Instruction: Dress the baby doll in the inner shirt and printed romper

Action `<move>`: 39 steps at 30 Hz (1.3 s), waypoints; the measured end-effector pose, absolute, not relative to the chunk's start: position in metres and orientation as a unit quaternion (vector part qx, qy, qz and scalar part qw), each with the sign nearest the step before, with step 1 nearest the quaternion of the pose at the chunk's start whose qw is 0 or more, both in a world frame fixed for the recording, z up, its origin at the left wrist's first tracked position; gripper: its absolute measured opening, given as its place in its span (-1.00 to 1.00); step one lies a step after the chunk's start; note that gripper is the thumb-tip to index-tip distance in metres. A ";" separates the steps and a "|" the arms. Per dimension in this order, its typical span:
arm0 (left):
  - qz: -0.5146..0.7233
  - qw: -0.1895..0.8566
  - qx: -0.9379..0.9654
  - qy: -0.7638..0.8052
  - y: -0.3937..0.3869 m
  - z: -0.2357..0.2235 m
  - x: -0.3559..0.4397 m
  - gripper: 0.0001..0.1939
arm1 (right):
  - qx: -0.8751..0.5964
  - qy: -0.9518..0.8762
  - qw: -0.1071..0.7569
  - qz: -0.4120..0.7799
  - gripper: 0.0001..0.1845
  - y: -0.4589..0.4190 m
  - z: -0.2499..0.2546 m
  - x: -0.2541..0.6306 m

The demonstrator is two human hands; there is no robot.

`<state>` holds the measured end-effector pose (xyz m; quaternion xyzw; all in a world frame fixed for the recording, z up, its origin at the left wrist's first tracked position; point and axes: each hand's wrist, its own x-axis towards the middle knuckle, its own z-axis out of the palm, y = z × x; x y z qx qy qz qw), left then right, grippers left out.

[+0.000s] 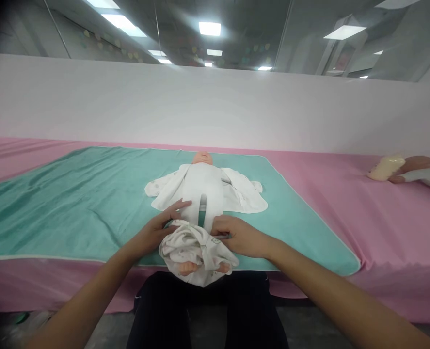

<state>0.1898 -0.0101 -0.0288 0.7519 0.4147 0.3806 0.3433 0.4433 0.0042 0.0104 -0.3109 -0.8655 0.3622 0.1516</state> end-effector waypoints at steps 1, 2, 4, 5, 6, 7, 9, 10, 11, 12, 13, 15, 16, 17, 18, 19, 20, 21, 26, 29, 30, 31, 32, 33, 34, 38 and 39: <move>0.396 0.319 0.747 0.428 -0.008 -0.029 0.191 -0.80 | -0.306 -0.865 0.144 0.371 -0.83 0.005 0.012 0.442; 0.408 0.289 0.741 0.449 -0.006 -0.030 0.193 -0.77 | -0.306 -0.861 0.139 0.382 -0.83 0.005 0.013 0.441; 0.415 0.218 0.719 0.514 0.001 -0.028 0.196 -0.75 | -0.320 -0.839 0.153 0.412 -0.81 0.007 0.014 0.435; 0.412 0.187 0.702 0.550 0.005 -0.027 0.198 -0.75 | -0.328 -0.823 0.173 0.429 -0.78 0.008 0.015 0.431; 0.409 0.165 0.685 0.579 0.008 -0.025 0.200 -0.76 | -0.335 -0.803 0.201 0.450 -0.74 0.010 0.015 0.427; 0.413 0.153 0.672 0.595 0.011 -0.023 0.202 -0.76 | -0.340 -0.779 0.234 0.472 -0.72 0.012 0.014 0.422; 0.440 0.172 0.661 0.583 0.016 -0.018 0.207 -0.78 | -0.343 -0.725 0.294 0.520 -0.69 0.018 0.013 0.414; 0.454 0.205 0.663 0.559 0.017 -0.017 0.209 -0.80 | -0.339 -0.701 0.313 0.543 -0.68 0.021 0.012 0.410; 0.463 0.247 0.664 0.533 0.016 -0.015 0.211 -0.82 | -0.336 -0.684 0.322 0.562 -0.67 0.025 0.011 0.407; 0.467 0.293 0.660 0.510 0.015 -0.014 0.213 -0.83 | -0.334 -0.673 0.320 0.578 -0.68 0.027 0.010 0.404; 0.466 0.340 0.652 0.492 0.013 -0.012 0.215 -0.83 | -0.333 -0.667 0.310 0.590 -0.68 0.030 0.009 0.401; 0.463 0.416 0.628 0.467 0.007 -0.009 0.217 -0.81 | -0.332 -0.659 0.285 0.612 -0.69 0.032 0.009 0.397; 0.463 0.439 0.616 0.461 0.004 -0.007 0.217 -0.79 | -0.326 -0.653 0.268 0.628 -0.68 0.031 0.010 0.396; 0.465 0.456 0.607 0.455 0.000 -0.005 0.217 -0.78 | -0.317 -0.646 0.250 0.649 -0.67 0.031 0.011 0.396; 0.464 0.467 0.603 0.450 -0.003 -0.002 0.216 -0.78 | -0.306 -0.638 0.232 0.667 -0.67 0.030 0.013 0.397; 0.459 0.474 0.605 0.445 -0.006 0.000 0.214 -0.79 | -0.299 -0.637 0.220 0.676 -0.66 0.029 0.015 0.399; 0.448 0.480 0.612 0.441 -0.008 0.002 0.212 -0.80 | -0.298 -0.644 0.215 0.671 -0.67 0.027 0.016 0.402; 0.432 0.486 0.623 0.434 -0.010 0.004 0.209 -0.79 | -0.304 -0.659 0.221 0.652 -0.68 0.026 0.017 0.406; 0.291 0.519 0.699 0.397 -0.010 0.012 0.194 -0.75 | -0.345 -0.699 0.304 0.548 -0.77 0.017 0.019 0.425; 0.275 0.497 0.713 0.410 -0.009 0.016 0.193 -0.63 | -0.317 -0.680 0.309 0.585 -0.80 0.010 0.020 0.433; 0.269 0.497 0.719 0.405 -0.009 0.018 0.194 -0.63 | -0.304 -0.676 0.305 0.598 -0.80 0.009 0.020 0.436; 0.255 0.502 0.727 0.394 -0.009 0.019 0.195 -0.64 | -0.293 -0.672 0.300 0.610 -0.80 0.008 0.019 0.439; 0.236 0.508 0.735 0.382 -0.010 0.020 0.195 -0.66 | -0.286 -0.670 0.291 0.620 -0.80 0.008 0.018 0.443; 0.218 0.511 0.743 0.372 -0.011 0.021 0.195 -0.67 | -0.283 -0.669 0.275 0.630 -0.80 0.008 0.017 0.448; 0.202 0.512 0.749 0.369 -0.012 0.021 0.194 -0.68 | -0.282 -0.674 0.248 0.636 -0.79 0.009 0.015 0.455; 0.172 0.475 0.764 0.401 -0.014 0.013 0.189 -0.70 | -0.304 -0.717 0.098 0.620 -0.75 0.017 0.001 0.488; 0.180 0.455 0.769 0.412 -0.013 0.010 0.188 -0.71 | -0.314 -0.726 0.075 0.608 -0.73 0.020 -0.002 0.495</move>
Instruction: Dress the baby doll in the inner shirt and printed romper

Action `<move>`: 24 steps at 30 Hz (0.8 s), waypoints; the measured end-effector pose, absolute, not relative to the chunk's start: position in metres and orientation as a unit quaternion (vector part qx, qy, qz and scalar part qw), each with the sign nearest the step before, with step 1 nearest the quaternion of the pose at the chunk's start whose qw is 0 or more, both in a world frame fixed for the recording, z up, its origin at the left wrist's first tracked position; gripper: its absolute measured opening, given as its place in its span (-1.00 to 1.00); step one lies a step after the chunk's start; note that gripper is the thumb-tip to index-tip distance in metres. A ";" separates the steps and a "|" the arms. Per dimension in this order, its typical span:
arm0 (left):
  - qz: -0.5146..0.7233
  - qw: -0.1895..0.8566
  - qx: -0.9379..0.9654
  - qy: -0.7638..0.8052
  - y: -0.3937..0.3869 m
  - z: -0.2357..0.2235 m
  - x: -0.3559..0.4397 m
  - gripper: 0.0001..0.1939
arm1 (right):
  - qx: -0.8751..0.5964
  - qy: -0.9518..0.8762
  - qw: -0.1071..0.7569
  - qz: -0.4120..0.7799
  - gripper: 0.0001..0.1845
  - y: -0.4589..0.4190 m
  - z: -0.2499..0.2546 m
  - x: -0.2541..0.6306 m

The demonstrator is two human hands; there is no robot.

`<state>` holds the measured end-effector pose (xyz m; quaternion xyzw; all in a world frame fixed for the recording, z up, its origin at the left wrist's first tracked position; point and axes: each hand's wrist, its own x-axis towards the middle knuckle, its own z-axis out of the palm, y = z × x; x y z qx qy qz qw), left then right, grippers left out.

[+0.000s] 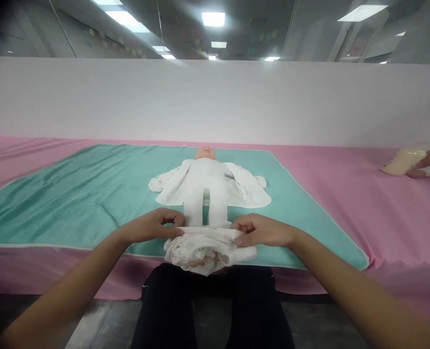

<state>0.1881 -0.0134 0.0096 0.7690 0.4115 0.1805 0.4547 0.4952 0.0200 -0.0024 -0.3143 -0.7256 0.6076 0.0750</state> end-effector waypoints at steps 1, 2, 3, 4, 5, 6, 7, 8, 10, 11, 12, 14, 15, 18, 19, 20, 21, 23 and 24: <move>0.199 0.428 0.776 0.418 -0.012 0.006 0.188 -0.73 | -0.327 -0.731 0.065 0.595 -0.72 0.023 -0.006 0.501; 0.224 0.394 0.786 0.421 -0.010 0.002 0.189 -0.76 | -0.343 -0.737 0.067 0.579 -0.71 0.026 -0.009 0.505; 0.251 0.356 0.796 0.420 -0.008 -0.002 0.190 -0.78 | -0.362 -0.743 0.079 0.557 -0.71 0.028 -0.012 0.507; 0.279 0.313 0.807 0.417 -0.005 -0.006 0.192 -0.79 | -0.383 -0.752 0.097 0.528 -0.71 0.030 -0.015 0.507; 0.302 0.270 0.815 0.414 -0.003 -0.009 0.193 -0.81 | -0.403 -0.765 0.120 0.489 -0.72 0.032 -0.018 0.504; 0.318 0.233 0.821 0.414 0.000 -0.012 0.195 -0.82 | -0.419 -0.780 0.149 0.440 -0.74 0.033 -0.021 0.500; 0.326 0.206 0.824 0.415 0.003 -0.015 0.196 -0.82 | -0.431 -0.795 0.187 0.384 -0.76 0.035 -0.024 0.494; 0.333 0.188 0.824 0.417 0.005 -0.018 0.197 -0.82 | -0.434 -0.807 0.229 0.328 -0.78 0.037 -0.027 0.488; 0.344 0.171 0.821 0.423 0.010 -0.024 0.199 -0.80 | -0.423 -0.815 0.310 0.248 -0.82 0.043 -0.036 0.477; 0.350 0.165 0.816 0.429 0.013 -0.027 0.200 -0.79 | -0.415 -0.811 0.341 0.233 -0.82 0.047 -0.041 0.472; 0.357 0.158 0.811 0.436 0.016 -0.030 0.202 -0.78 | -0.411 -0.802 0.362 0.237 -0.82 0.051 -0.046 0.468; 0.369 0.148 0.787 0.471 0.024 -0.034 0.205 -0.76 | -0.422 -0.774 0.379 0.279 -0.78 0.061 -0.055 0.460; 0.374 0.144 0.769 0.498 0.030 -0.036 0.207 -0.74 | -0.433 -0.757 0.385 0.303 -0.77 0.066 -0.059 0.457; 0.395 0.137 0.705 0.573 0.050 -0.038 0.209 -0.69 | -0.441 -0.707 0.409 0.372 -0.77 0.079 -0.065 0.446; 0.405 0.138 0.687 0.587 0.056 -0.038 0.209 -0.69 | -0.432 -0.693 0.417 0.398 -0.77 0.082 -0.065 0.442; 0.415 0.145 0.674 0.593 0.061 -0.039 0.209 -0.70 | -0.421 -0.680 0.423 0.427 -0.77 0.085 -0.065 0.440; 0.424 0.156 0.665 0.594 0.064 -0.039 0.208 -0.71 | -0.408 -0.667 0.426 0.455 -0.77 0.088 -0.064 0.438; 0.429 0.190 0.661 0.585 0.066 -0.040 0.205 -0.74 | -0.390 -0.657 0.419 0.490 -0.77 0.091 -0.063 0.437; 0.425 0.211 0.665 0.577 0.064 -0.040 0.204 -0.76 | -0.388 -0.662 0.410 0.494 -0.78 0.092 -0.063 0.439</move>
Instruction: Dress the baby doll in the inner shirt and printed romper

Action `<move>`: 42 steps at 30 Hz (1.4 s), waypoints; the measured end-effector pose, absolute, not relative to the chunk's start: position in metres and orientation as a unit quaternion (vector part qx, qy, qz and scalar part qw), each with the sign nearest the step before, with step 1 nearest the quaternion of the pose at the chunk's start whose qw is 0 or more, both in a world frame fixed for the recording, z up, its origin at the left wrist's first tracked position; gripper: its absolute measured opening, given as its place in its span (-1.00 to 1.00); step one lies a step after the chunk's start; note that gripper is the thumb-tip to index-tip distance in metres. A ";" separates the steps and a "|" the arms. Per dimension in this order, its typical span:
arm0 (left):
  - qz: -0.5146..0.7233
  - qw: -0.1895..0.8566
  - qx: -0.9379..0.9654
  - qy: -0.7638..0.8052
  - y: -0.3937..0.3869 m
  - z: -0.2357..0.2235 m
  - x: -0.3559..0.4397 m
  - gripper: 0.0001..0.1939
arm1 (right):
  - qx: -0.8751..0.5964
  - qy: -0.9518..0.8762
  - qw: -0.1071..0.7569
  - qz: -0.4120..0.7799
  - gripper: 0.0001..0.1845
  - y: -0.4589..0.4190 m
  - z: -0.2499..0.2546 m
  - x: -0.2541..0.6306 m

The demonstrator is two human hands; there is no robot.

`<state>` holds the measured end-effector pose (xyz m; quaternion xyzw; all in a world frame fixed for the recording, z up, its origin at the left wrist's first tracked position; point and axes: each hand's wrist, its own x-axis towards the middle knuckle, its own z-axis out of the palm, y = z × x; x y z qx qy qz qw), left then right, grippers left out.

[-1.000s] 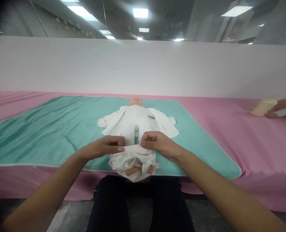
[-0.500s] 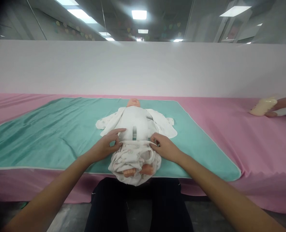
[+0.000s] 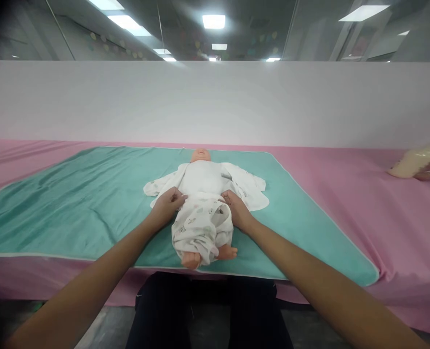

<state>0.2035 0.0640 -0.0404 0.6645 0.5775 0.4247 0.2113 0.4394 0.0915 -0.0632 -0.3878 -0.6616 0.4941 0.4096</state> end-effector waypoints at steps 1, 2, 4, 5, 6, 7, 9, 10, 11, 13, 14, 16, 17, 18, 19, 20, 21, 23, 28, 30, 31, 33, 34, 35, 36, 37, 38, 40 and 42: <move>0.417 0.233 0.670 0.569 0.061 -0.041 0.202 -0.79 | -0.387 -0.670 0.397 0.493 -0.79 0.092 -0.063 0.442; 0.408 0.253 0.676 0.560 0.058 -0.042 0.201 -0.80 | -0.387 -0.681 0.383 0.490 -0.80 0.091 -0.063 0.446; 0.399 0.295 0.679 0.541 0.051 -0.043 0.200 -0.80 | -0.381 -0.708 0.348 0.483 -0.80 0.088 -0.062 0.455; 0.398 0.316 0.676 0.533 0.048 -0.044 0.200 -0.76 | -0.377 -0.721 0.331 0.478 -0.79 0.086 -0.061 0.459; 0.399 0.334 0.671 0.529 0.046 -0.046 0.200 -0.71 | -0.372 -0.734 0.317 0.471 -0.78 0.084 -0.059 0.463; 0.399 0.349 0.665 0.526 0.044 -0.047 0.201 -0.65 | -0.367 -0.746 0.309 0.462 -0.77 0.082 -0.057 0.465; 0.400 0.366 0.654 0.528 0.043 -0.050 0.203 -0.53 | -0.351 -0.769 0.301 0.441 -0.75 0.079 -0.052 0.468; 0.407 0.369 0.649 0.527 0.042 -0.051 0.205 -0.50 | -0.340 -0.779 0.298 0.434 -0.74 0.078 -0.049 0.468; 0.419 0.373 0.643 0.521 0.042 -0.052 0.208 -0.49 | -0.328 -0.787 0.296 0.431 -0.73 0.077 -0.047 0.468; 0.450 0.392 0.622 0.506 0.040 -0.053 0.214 -0.50 | -0.308 -0.797 0.301 0.424 -0.74 0.077 -0.046 0.466; 0.466 0.401 0.608 0.502 0.040 -0.053 0.217 -0.52 | -0.306 -0.798 0.312 0.415 -0.76 0.078 -0.047 0.466; 0.494 0.411 0.581 0.500 0.038 -0.051 0.223 -0.57 | -0.309 -0.799 0.352 0.379 -0.82 0.079 -0.050 0.464; 0.507 0.409 0.572 0.498 0.038 -0.049 0.226 -0.61 | -0.310 -0.800 0.375 0.351 -0.86 0.080 -0.052 0.463; 0.520 0.404 0.566 0.496 0.038 -0.048 0.227 -0.65 | -0.311 -0.802 0.395 0.322 -0.90 0.079 -0.053 0.463; 0.529 0.396 0.564 0.496 0.038 -0.047 0.228 -0.69 | -0.312 -0.804 0.412 0.294 -0.94 0.079 -0.053 0.464; 0.534 0.385 0.562 0.500 0.039 -0.046 0.228 -0.72 | -0.314 -0.804 0.428 0.269 -0.96 0.078 -0.053 0.465; 0.537 0.373 0.561 0.508 0.039 -0.045 0.227 -0.74 | -0.319 -0.800 0.443 0.249 -0.93 0.077 -0.052 0.466; 0.546 0.342 0.554 0.528 0.041 -0.045 0.223 -0.77 | -0.342 -0.776 0.480 0.225 -0.88 0.075 -0.048 0.470; 0.571 0.323 0.536 0.531 0.042 -0.046 0.220 -0.80 | -0.396 -0.630 0.565 0.356 -0.91 0.078 -0.047 0.474; 0.544 0.347 0.553 0.527 0.039 -0.046 0.223 -0.80 | -0.396 -0.608 0.518 0.454 -0.80 0.080 -0.049 0.473; 0.529 0.349 0.563 0.531 0.038 -0.045 0.224 -0.80 | -0.396 -0.611 0.490 0.480 -0.76 0.081 -0.050 0.472; 0.513 0.315 0.588 0.540 0.036 -0.044 0.227 -0.79 | -0.401 -0.638 0.449 0.479 -0.72 0.080 -0.050 0.469; 0.511 0.286 0.606 0.538 0.036 -0.044 0.227 -0.79 | -0.406 -0.659 0.437 0.458 -0.70 0.079 -0.048 0.468; 0.511 0.256 0.628 0.528 0.037 -0.043 0.227 -0.80 | -0.408 -0.684 0.429 0.426 -0.69 0.079 -0.044 0.467; 0.511 0.231 0.651 0.512 0.039 -0.042 0.227 -0.80 | -0.404 -0.710 0.428 0.387 -0.67 0.079 -0.040 0.465; 0.509 0.216 0.672 0.493 0.042 -0.041 0.227 -0.81 | -0.393 -0.736 0.434 0.340 -0.67 0.080 -0.035 0.464; 0.502 0.212 0.689 0.478 0.046 -0.040 0.226 -0.83 | -0.377 -0.761 0.441 0.291 -0.69 0.081 -0.030 0.462; 0.486 0.227 0.704 0.465 0.055 -0.037 0.225 -0.87 | -0.340 -0.805 0.439 0.207 -0.73 0.086 -0.021 0.458; 0.475 0.233 0.705 0.472 0.065 -0.034 0.225 -0.89 | -0.326 -0.834 0.416 0.160 -0.75 0.093 -0.016 0.455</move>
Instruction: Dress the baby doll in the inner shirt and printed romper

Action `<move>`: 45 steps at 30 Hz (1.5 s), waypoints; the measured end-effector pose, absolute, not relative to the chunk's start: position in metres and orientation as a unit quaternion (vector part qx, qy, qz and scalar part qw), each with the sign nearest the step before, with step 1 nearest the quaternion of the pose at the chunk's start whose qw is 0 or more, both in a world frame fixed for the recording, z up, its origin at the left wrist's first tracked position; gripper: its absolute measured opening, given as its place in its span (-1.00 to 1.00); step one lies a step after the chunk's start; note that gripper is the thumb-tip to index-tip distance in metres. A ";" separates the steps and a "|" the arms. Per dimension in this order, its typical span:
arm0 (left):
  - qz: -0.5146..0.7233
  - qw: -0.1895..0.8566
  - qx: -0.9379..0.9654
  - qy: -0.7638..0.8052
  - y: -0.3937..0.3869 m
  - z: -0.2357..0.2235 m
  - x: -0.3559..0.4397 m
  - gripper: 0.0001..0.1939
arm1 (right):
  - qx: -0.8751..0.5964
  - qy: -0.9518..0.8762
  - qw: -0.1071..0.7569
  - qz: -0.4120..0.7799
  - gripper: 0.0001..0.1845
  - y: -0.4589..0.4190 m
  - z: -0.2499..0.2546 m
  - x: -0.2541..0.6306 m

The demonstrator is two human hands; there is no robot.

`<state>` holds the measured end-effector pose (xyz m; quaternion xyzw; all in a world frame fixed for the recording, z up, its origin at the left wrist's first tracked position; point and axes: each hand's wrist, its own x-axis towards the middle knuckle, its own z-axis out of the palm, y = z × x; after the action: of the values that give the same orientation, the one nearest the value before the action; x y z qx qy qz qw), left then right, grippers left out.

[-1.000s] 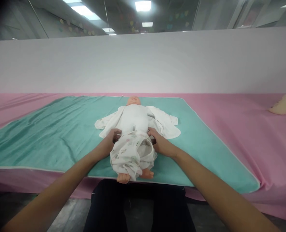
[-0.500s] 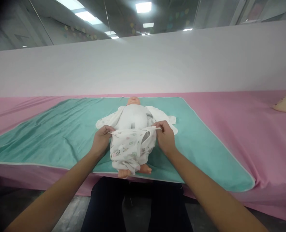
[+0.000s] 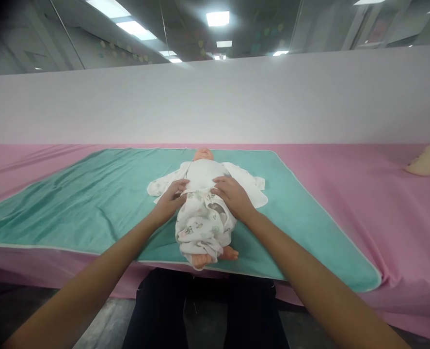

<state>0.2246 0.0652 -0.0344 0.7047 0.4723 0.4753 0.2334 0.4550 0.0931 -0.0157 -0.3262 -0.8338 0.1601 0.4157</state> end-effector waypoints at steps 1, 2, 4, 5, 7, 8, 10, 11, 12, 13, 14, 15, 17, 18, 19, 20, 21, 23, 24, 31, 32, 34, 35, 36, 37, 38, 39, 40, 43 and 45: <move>0.472 0.231 0.703 0.480 0.071 -0.033 0.224 -0.87 | -0.332 -0.841 0.400 0.148 -0.73 0.097 -0.014 0.453; 0.471 0.225 0.698 0.491 0.077 -0.032 0.223 -0.86 | -0.346 -0.843 0.387 0.139 -0.72 0.102 -0.014 0.452; 0.476 0.210 0.676 0.521 0.090 -0.032 0.221 -0.85 | -0.391 -0.834 0.368 0.126 -0.69 0.114 -0.012 0.447; 0.485 0.211 0.659 0.535 0.097 -0.032 0.220 -0.85 | -0.410 -0.826 0.364 0.127 -0.67 0.122 -0.011 0.445; 0.511 0.242 0.615 0.549 0.111 -0.034 0.218 -0.84 | -0.431 -0.807 0.377 0.145 -0.67 0.140 -0.009 0.439; 0.528 0.273 0.591 0.546 0.117 -0.036 0.217 -0.84 | -0.435 -0.795 0.392 0.160 -0.67 0.150 -0.009 0.436; 0.556 0.348 0.542 0.525 0.127 -0.042 0.217 -0.82 | -0.439 -0.762 0.432 0.198 -0.66 0.168 -0.011 0.432; 0.565 0.379 0.521 0.514 0.130 -0.045 0.216 -0.80 | -0.445 -0.743 0.451 0.217 -0.65 0.175 -0.015 0.431; 0.570 0.404 0.507 0.505 0.131 -0.048 0.216 -0.79 | -0.452 -0.723 0.466 0.236 -0.63 0.180 -0.020 0.432; 0.570 0.423 0.499 0.498 0.132 -0.051 0.215 -0.78 | -0.459 -0.705 0.474 0.259 -0.62 0.182 -0.025 0.434; 0.565 0.435 0.498 0.493 0.131 -0.052 0.215 -0.77 | -0.464 -0.689 0.476 0.288 -0.61 0.183 -0.031 0.436; 0.558 0.440 0.503 0.492 0.130 -0.054 0.214 -0.77 | -0.464 -0.675 0.472 0.325 -0.60 0.181 -0.037 0.440; 0.535 0.423 0.525 0.509 0.127 -0.053 0.213 -0.77 | -0.447 -0.654 0.448 0.414 -0.58 0.175 -0.043 0.449; 0.526 0.401 0.536 0.525 0.125 -0.052 0.213 -0.78 | -0.432 -0.646 0.431 0.459 -0.58 0.172 -0.044 0.454; 0.519 0.373 0.546 0.542 0.124 -0.051 0.213 -0.79 | -0.414 -0.640 0.409 0.501 -0.58 0.169 -0.044 0.459; 0.512 0.344 0.555 0.557 0.122 -0.050 0.213 -0.80 | -0.397 -0.637 0.386 0.537 -0.58 0.166 -0.042 0.465; 0.506 0.319 0.565 0.568 0.121 -0.049 0.213 -0.81 | -0.381 -0.635 0.362 0.566 -0.58 0.165 -0.039 0.470; 0.494 0.285 0.581 0.581 0.119 -0.048 0.213 -0.81 | -0.357 -0.639 0.315 0.605 -0.62 0.165 -0.032 0.480; 0.486 0.277 0.587 0.585 0.119 -0.048 0.213 -0.81 | -0.348 -0.643 0.295 0.615 -0.64 0.165 -0.030 0.484; 0.484 0.256 0.569 0.614 0.122 -0.052 0.213 -0.83 | -0.313 -0.680 0.265 0.607 -0.73 0.163 -0.028 0.486; 0.488 0.254 0.564 0.616 0.123 -0.053 0.213 -0.83 | -0.321 -0.681 0.273 0.599 -0.74 0.162 -0.030 0.484; 0.496 0.251 0.556 0.618 0.124 -0.053 0.213 -0.84 | -0.351 -0.686 0.286 0.570 -0.75 0.160 -0.032 0.480; 0.501 0.251 0.552 0.618 0.124 -0.053 0.213 -0.84 | -0.366 -0.692 0.297 0.546 -0.75 0.160 -0.034 0.477; 0.507 0.254 0.546 0.617 0.123 -0.052 0.214 -0.85 | -0.379 -0.702 0.317 0.513 -0.75 0.160 -0.035 0.475; 0.514 0.264 0.537 0.614 0.122 -0.051 0.214 -0.85 | -0.386 -0.713 0.344 0.474 -0.76 0.160 -0.037 0.473; 0.525 0.282 0.523 0.610 0.121 -0.049 0.214 -0.85 | -0.387 -0.720 0.376 0.437 -0.78 0.161 -0.038 0.471; 0.537 0.307 0.504 0.602 0.120 -0.048 0.215 -0.87 | -0.384 -0.722 0.408 0.407 -0.80 0.162 -0.040 0.468; 0.550 0.337 0.483 0.592 0.119 -0.046 0.216 -0.88 | -0.381 -0.716 0.438 0.386 -0.82 0.162 -0.041 0.465; 0.584 0.421 0.425 0.549 0.117 -0.042 0.218 -0.91 | -0.394 -0.666 0.505 0.382 -0.83 0.165 -0.045 0.456; 0.600 0.456 0.403 0.518 0.117 -0.041 0.218 -0.89 | -0.420 -0.620 0.527 0.403 -0.81 0.167 -0.046 0.450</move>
<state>0.2180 0.1173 -0.0414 0.4034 0.5184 0.6004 0.4561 0.4498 0.1673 -0.0462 -0.4203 -0.6196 0.4027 0.5265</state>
